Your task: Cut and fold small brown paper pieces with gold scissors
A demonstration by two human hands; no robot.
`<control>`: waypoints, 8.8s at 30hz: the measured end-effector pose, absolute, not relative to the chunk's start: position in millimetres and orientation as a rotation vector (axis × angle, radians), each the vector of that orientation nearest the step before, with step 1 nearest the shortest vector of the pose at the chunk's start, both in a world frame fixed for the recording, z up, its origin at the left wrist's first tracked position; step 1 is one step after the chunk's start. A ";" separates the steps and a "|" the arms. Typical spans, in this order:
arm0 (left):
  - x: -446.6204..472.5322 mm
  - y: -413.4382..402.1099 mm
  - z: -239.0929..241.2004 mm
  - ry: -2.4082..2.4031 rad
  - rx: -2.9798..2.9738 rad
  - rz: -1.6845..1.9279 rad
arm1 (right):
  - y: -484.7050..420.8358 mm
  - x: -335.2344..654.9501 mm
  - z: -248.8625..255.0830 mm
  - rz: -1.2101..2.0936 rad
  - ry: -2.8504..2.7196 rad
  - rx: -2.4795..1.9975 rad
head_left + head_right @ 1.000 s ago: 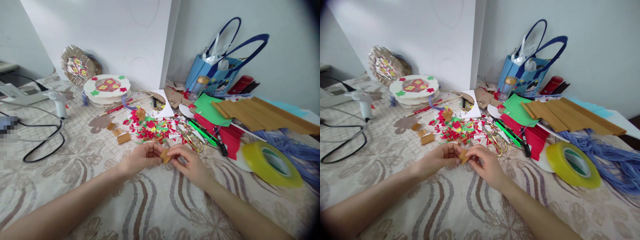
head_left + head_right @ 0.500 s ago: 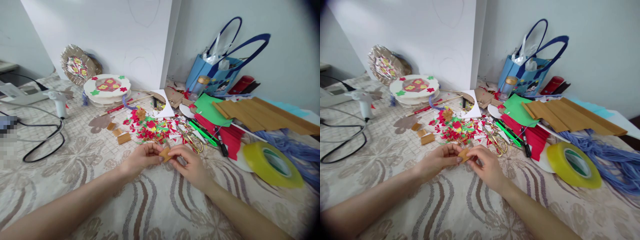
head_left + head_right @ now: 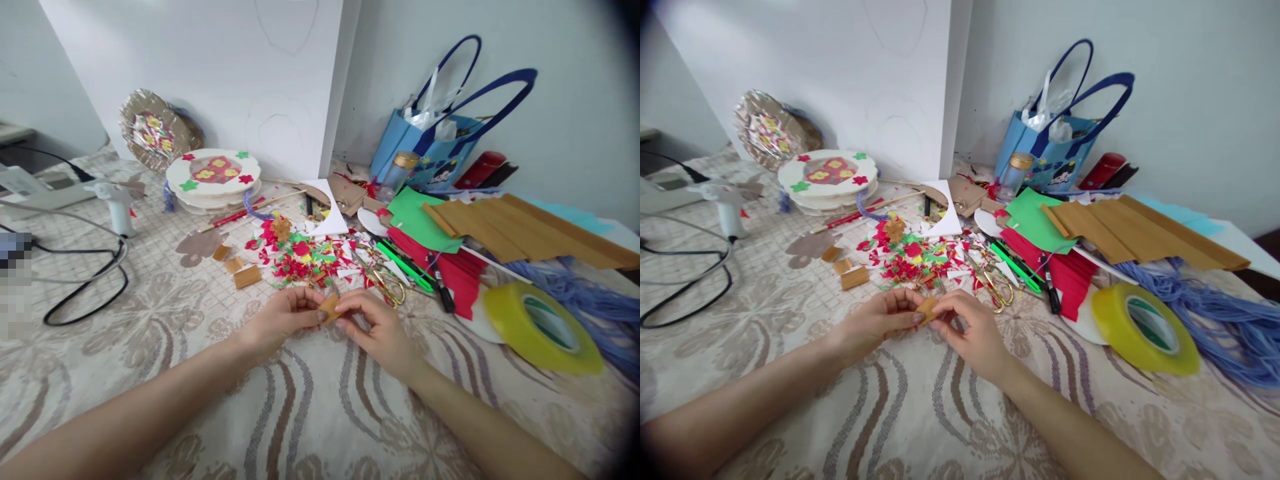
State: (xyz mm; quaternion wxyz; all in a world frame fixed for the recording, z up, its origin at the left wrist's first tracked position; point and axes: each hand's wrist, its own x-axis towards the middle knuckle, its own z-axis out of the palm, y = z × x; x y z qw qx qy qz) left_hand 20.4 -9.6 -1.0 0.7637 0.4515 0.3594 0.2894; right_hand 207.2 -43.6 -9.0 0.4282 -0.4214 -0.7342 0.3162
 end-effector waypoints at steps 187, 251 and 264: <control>20.3 -16.8 -4.9 0.834 1.278 0.575 | -48.3 199.9 -5.8 1.256 -1.412 -1.172; 22.5 -19.3 -9.3 0.818 1.348 0.645 | -49.8 200.7 -9.2 1.366 -1.378 -1.172; 19.5 -16.6 -6.3 0.855 1.351 0.596 | -48.7 202.2 -9.9 1.279 -1.538 -1.128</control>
